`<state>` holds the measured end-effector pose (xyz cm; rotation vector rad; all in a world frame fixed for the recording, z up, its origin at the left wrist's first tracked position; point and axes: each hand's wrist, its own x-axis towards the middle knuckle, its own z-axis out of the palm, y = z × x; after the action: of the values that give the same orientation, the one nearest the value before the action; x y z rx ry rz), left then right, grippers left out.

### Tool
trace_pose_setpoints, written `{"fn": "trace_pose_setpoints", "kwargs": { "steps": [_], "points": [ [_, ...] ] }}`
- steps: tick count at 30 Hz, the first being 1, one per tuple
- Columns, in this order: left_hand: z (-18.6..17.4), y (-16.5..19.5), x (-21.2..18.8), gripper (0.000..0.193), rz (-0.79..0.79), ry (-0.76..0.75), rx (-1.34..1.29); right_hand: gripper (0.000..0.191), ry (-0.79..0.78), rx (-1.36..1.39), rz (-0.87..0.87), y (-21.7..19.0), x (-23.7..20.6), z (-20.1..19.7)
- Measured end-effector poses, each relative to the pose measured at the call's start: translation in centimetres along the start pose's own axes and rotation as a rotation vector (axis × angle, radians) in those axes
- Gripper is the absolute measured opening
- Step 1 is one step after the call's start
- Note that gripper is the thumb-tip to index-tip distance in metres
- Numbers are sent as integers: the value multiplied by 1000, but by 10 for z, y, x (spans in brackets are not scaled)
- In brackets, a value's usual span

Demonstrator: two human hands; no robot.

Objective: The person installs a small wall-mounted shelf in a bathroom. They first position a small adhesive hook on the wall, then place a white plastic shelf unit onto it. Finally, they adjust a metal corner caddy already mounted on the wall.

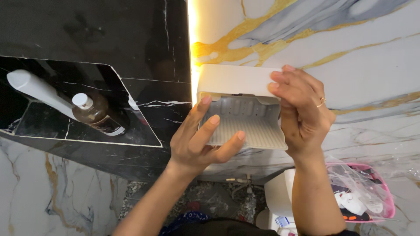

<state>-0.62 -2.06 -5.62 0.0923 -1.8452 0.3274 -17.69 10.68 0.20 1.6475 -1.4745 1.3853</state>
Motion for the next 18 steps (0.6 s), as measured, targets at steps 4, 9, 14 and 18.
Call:
{"fn": "trace_pose_setpoints", "kwargs": {
  "steps": [4, 9, 14, 18],
  "points": [
    [4, 6, -3, 55, -47, 36, -11, 12, -57, -4, -10, -4, 9, -6],
    [4, 5, -4, 56, -32, 41, -24, 14, -41, -15, -4, -4, 6, -4],
    [3, 2, -3, 59, -13, 20, 6, 15, 22, -2, 10, 2, -3, 4],
    [3, 0, -5, 60, -3, 6, 27, 15, 45, 8, 34, 4, -8, 8]
  ]
}}
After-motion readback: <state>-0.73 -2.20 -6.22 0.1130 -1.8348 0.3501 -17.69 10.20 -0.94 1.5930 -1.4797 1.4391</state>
